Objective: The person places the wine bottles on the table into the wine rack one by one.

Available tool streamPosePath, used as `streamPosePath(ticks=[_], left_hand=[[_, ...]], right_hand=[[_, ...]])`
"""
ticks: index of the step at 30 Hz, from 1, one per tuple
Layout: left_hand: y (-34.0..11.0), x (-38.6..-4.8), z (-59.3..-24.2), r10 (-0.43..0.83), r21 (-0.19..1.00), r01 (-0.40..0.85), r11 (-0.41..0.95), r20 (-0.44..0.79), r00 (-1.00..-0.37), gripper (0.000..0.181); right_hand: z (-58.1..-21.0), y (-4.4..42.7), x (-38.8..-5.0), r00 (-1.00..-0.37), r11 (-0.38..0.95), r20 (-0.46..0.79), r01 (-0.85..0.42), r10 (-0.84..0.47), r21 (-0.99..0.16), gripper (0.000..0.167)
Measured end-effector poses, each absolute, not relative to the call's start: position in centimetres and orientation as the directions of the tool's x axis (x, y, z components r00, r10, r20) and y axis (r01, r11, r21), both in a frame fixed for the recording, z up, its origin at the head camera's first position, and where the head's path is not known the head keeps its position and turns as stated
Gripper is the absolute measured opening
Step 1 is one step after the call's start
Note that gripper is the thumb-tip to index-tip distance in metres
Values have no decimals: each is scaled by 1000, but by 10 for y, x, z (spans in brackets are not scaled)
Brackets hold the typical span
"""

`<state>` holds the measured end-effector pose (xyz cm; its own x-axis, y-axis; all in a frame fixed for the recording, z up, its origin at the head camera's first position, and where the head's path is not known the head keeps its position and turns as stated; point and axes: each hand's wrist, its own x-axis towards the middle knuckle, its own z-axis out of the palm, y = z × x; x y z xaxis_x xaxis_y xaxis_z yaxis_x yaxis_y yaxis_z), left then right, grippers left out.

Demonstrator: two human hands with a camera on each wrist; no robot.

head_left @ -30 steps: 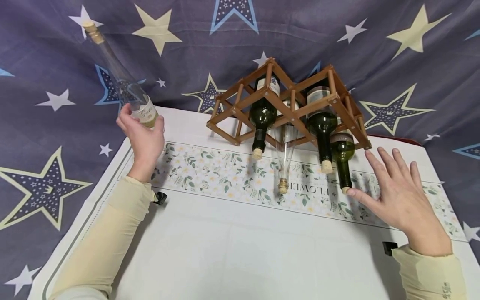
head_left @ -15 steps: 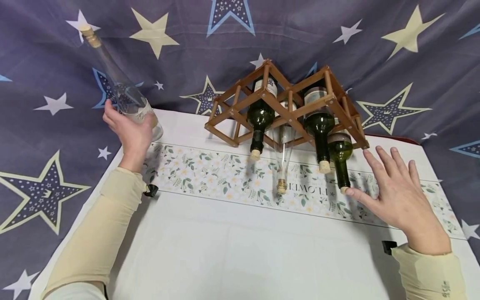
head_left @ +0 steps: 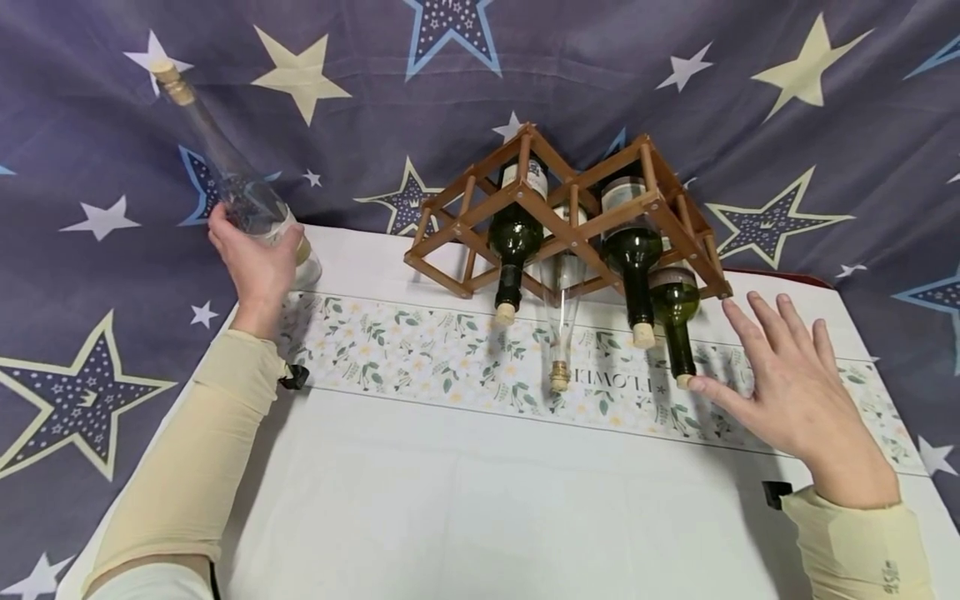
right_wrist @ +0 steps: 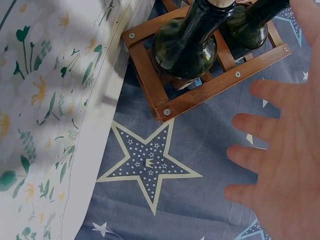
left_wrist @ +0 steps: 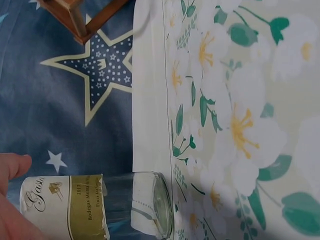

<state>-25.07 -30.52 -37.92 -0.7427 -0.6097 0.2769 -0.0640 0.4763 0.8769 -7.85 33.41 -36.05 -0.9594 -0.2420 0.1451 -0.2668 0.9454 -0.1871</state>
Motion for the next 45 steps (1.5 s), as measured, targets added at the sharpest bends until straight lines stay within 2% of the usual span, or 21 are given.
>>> streamPosePath(ticks=[10, 20, 39, 45], left_hand=[[-315, -255, -383, -575, 882, -48, 470, 264, -774, 92], [-318, -257, -379, -579, 866, -114, 487, 222, -784, 87], [-297, -240, -368, -573, 866, 32, 499, 357, -738, 76], [-286, -226, -361, -560, 873, 65, 483, 366, -743, 78]], right_hand=[[-362, 334, -80, -958, 947, 153, -268, -243, -175, 111], [-361, 335, -79, -958, 947, 163, -266, -238, -179, 111], [-358, 334, -78, -951, 942, 188, -279, -245, -186, 110], [-357, 333, -78, -951, 942, 189, -279, -245, -187, 110]])
